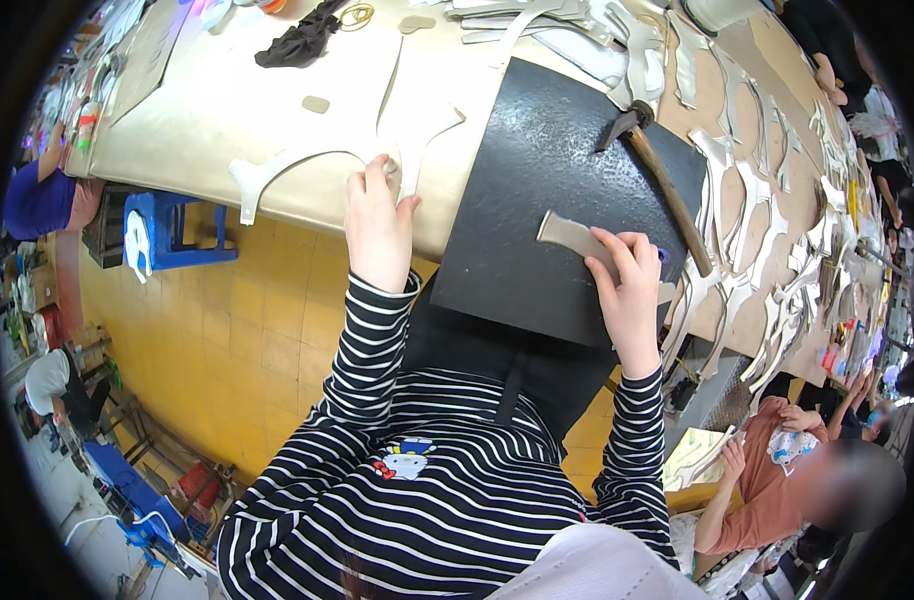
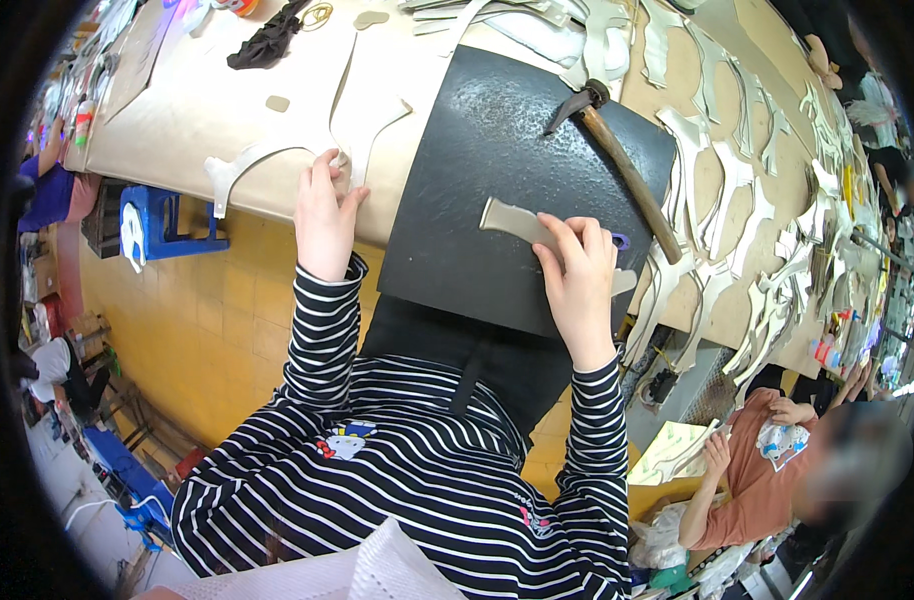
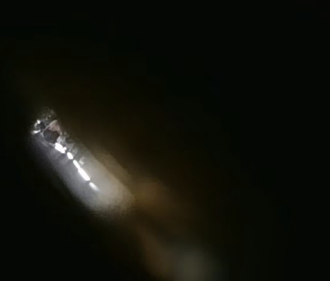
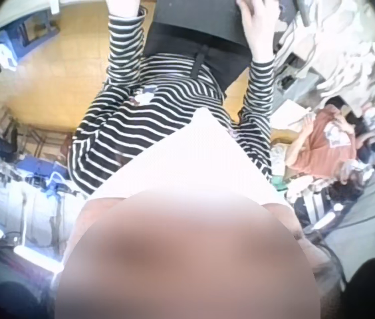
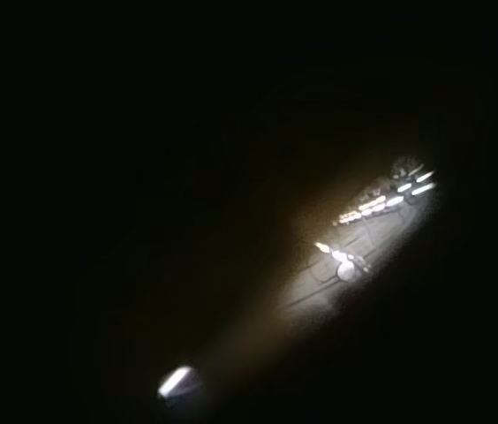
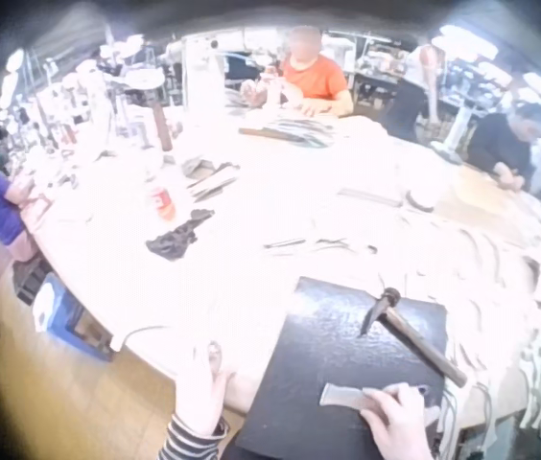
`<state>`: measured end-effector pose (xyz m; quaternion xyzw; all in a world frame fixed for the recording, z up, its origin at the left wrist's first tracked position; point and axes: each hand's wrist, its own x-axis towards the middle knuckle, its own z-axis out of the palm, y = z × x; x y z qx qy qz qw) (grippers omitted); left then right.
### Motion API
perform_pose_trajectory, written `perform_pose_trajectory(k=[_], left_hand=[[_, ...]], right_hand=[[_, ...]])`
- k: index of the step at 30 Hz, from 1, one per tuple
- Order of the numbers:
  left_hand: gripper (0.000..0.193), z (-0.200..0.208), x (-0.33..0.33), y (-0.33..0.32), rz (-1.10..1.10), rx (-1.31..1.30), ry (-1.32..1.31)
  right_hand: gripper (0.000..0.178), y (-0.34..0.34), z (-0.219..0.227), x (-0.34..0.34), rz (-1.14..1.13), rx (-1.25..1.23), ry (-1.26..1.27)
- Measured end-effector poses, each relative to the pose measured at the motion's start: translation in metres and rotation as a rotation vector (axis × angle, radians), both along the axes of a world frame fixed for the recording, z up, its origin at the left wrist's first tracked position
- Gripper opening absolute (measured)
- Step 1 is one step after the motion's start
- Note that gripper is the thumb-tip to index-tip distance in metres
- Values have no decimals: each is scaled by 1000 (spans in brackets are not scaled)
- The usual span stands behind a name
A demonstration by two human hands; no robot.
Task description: The person assembles beige fabric pieces by hand, aligning and joining edges on a black work surface. They repeatedly pick up, fold, and place the pieces, occasionally using a small tool to press or secure the seams. Other workers are visible in the background performing similar tasks.
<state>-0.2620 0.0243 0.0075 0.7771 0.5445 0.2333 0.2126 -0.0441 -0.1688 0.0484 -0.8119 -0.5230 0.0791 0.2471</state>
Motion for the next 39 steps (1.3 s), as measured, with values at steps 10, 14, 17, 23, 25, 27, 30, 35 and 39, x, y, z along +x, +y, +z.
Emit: perform_pose_trajectory(k=[10, 14, 17, 23, 25, 27, 30, 35, 39], left_hand=[[14, 68, -32, 12, -265, -158, -271], [11, 124, -44, 22, -457, 30, -163], [11, 123, -14, 29, -663, 323, 35], [12, 61, 66, 29, -960, 710, 46], [12, 53, 71, 24, -974, 803, 54], [12, 51, 66, 18, -934, 798, -35], [8, 54, 56, 7, -794, 819, -120], [45, 57, 34, -19, -348, 13, -550], [32, 51, 14, -31, -500, -634, -503]], right_hand=[[26, 4, 9, 10, -70, 91, -2], [22, -6, 30, 0, -17, 195, 271], [23, -3, 29, -12, 83, 121, 352], [22, 13, 12, -34, 23, 179, 264], [28, 10, 14, -44, -26, 128, 650], [29, 13, 13, -51, -33, 80, 816], [26, 21, 6, -58, -21, 50, 931], [14, 39, -8, -64, -86, 236, 1069], [17, 37, -2, -57, 1, 218, 1001]])
